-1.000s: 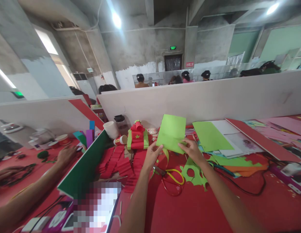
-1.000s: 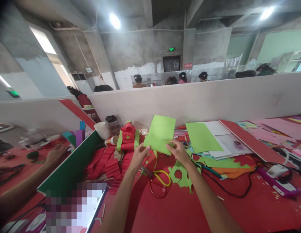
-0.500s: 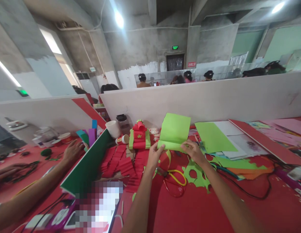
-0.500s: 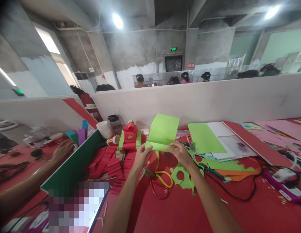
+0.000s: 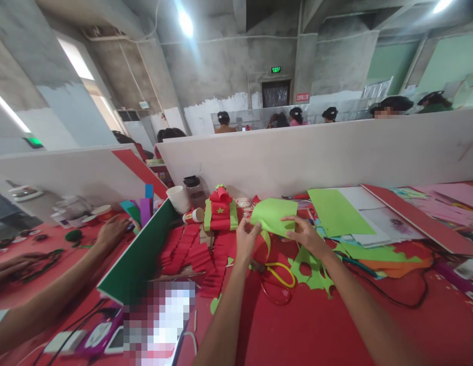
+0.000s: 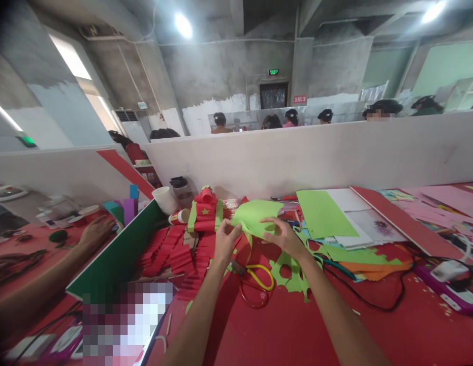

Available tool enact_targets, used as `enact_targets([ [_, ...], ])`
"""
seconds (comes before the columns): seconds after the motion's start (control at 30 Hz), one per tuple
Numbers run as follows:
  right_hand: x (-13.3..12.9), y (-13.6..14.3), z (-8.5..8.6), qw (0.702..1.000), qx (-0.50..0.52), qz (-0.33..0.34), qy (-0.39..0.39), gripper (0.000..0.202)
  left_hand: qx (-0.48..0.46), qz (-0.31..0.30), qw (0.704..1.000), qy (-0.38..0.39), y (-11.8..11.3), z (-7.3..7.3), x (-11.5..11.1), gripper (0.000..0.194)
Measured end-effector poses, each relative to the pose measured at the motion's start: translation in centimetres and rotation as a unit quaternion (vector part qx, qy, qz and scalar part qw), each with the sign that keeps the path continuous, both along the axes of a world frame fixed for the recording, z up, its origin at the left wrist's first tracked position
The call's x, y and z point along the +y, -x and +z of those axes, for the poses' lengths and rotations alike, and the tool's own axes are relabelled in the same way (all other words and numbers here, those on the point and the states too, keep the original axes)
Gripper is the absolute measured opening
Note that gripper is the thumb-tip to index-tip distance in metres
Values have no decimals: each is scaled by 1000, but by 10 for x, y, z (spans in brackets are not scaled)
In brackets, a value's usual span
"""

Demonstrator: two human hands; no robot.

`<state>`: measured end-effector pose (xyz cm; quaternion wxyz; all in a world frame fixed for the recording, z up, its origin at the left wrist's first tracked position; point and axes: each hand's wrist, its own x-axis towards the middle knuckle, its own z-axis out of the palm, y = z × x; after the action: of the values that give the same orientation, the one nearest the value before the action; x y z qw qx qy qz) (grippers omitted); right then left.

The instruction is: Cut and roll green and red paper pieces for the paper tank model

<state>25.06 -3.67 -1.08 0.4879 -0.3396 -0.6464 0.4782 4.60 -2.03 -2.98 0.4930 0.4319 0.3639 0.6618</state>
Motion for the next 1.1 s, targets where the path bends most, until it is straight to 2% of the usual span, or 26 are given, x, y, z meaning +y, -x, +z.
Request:
enact_targets([
  [0.17,5,-6,-2,999,16,31,-30,59,-36,-21,999,8,0,3,-1,41],
  [0.23,7,-9,-2,998,-24,0,-53,55,-35,-27,999,7,0,4,-3,41],
  [0.37,7,-9,1,984,-108,-96,-108,29,-2,-62,998,9,3,6,-6,37],
  [0.6,4,-1,1,975,-111,-110,-155,20,-22,-95,995,28,2,4,-6,38],
  [0.83,6,2,-2,974,-103,-148,-139,30,-52,-100,992,62,3,6,-6,40],
  [0.93,6,1,-1,975,-100,-142,-136,28,-50,-92,991,81,3,6,-5,40],
  [1.1,7,2,-5,986,-40,-139,-87,25,1,-73,995,63,2,5,-4,37],
])
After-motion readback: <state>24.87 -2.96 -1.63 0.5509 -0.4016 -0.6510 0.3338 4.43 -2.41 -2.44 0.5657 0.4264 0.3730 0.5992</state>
